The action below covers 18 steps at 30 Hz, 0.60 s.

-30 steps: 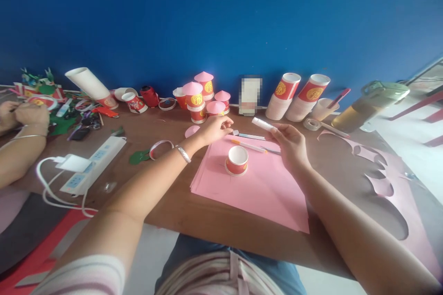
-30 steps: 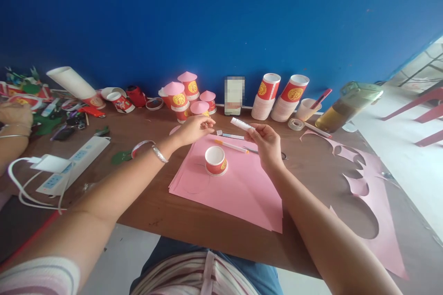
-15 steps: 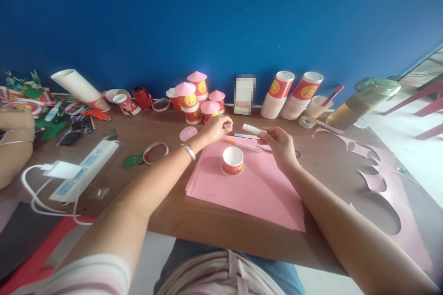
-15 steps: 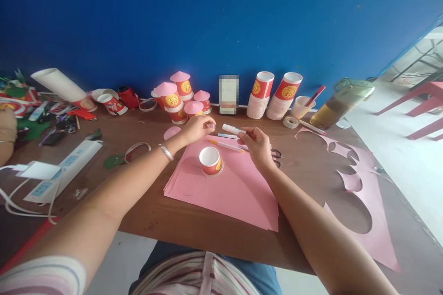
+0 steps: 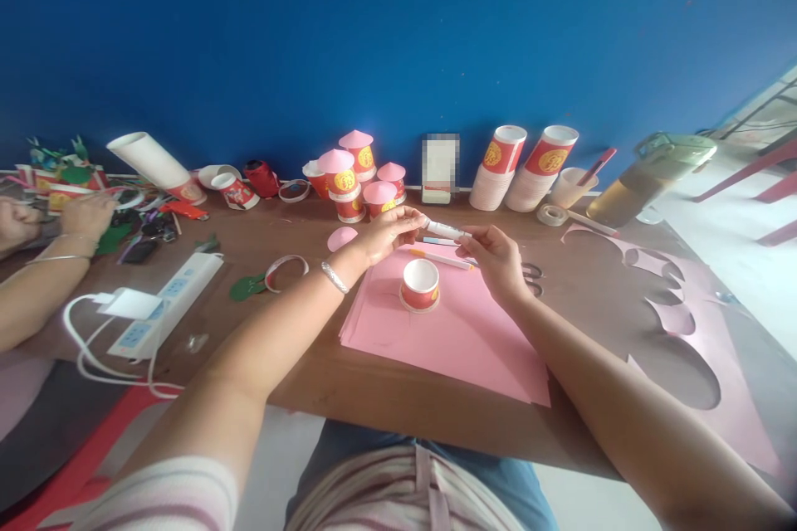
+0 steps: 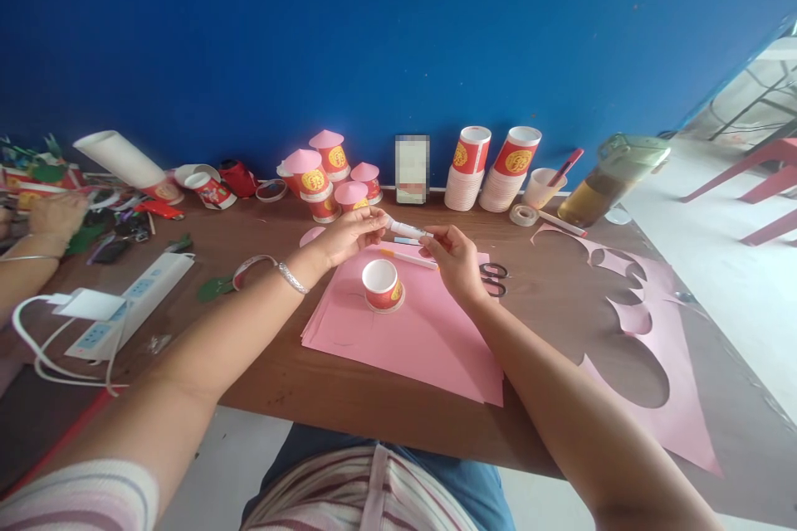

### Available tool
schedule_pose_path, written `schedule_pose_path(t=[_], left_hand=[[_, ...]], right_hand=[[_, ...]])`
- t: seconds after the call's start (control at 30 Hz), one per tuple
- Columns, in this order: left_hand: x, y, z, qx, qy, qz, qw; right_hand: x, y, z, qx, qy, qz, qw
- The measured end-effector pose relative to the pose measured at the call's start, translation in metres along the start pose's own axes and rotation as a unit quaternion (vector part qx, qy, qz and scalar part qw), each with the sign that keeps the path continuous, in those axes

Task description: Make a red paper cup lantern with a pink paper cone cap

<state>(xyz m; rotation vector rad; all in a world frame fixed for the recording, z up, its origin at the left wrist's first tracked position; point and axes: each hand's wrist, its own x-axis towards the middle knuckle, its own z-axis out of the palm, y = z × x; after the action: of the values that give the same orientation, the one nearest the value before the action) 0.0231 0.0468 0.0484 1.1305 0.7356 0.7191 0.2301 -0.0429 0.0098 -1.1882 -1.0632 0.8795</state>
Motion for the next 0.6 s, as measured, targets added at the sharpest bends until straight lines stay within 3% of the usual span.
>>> schedule_pose_path(t=[0.37, 0.6], left_hand=[[-0.0046, 0.0034, -0.0039, 0.068, -0.018, 0.034, 0.997], [-0.0028, -0.0015, 0.0046, 0.010, 0.016, 0.040, 0.999]], right_hand=[[-0.0058, 0.0048, 0.0001, -0.039, 0.017, -0.026, 0.999], [-0.0056, 0.0040, 0.0025, -0.063, 0.030, -0.058, 0.996]])
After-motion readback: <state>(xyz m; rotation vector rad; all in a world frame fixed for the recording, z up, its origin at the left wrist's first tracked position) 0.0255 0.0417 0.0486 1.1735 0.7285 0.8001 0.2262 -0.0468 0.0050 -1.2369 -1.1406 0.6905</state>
